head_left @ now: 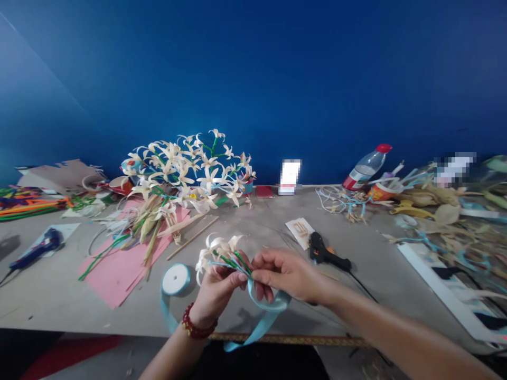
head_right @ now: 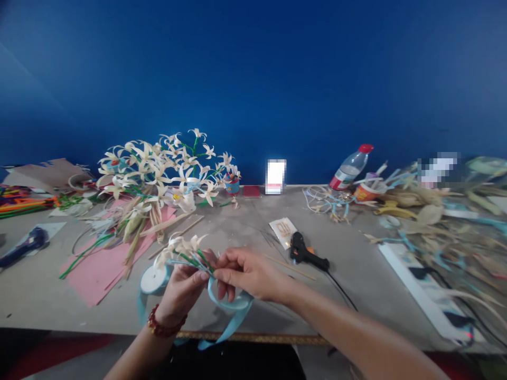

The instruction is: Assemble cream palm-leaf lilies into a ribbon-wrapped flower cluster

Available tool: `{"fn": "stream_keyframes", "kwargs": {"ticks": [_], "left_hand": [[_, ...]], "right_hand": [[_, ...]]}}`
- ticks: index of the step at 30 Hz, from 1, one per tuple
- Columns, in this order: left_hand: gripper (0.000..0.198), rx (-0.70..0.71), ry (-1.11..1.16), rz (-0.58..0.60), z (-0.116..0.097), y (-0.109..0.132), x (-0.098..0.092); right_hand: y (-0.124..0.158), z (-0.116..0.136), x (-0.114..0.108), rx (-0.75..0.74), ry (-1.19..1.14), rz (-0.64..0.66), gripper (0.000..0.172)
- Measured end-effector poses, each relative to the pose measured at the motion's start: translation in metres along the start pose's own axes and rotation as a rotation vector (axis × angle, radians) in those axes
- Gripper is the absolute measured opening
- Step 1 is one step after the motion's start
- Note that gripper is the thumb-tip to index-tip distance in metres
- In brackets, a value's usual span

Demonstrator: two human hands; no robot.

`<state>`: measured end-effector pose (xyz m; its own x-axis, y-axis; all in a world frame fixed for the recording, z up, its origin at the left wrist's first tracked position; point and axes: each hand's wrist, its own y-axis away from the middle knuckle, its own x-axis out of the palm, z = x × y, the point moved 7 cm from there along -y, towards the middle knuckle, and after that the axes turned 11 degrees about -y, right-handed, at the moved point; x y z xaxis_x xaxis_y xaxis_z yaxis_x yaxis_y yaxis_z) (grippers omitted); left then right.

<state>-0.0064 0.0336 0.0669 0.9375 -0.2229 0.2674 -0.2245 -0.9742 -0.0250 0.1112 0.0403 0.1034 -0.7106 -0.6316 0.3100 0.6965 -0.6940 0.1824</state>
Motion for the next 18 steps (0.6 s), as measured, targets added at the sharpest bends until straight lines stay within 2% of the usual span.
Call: {"fn": "stream_keyframes", "kwargs": {"ticks": [18], "left_hand": [[0.025, 0.001, -0.004, -0.087, -0.0091, 0.0021, -0.0001]], "right_hand": [[0.0005, -0.0007, 0.0004, 0.003, 0.012, -0.023, 0.038]]}}
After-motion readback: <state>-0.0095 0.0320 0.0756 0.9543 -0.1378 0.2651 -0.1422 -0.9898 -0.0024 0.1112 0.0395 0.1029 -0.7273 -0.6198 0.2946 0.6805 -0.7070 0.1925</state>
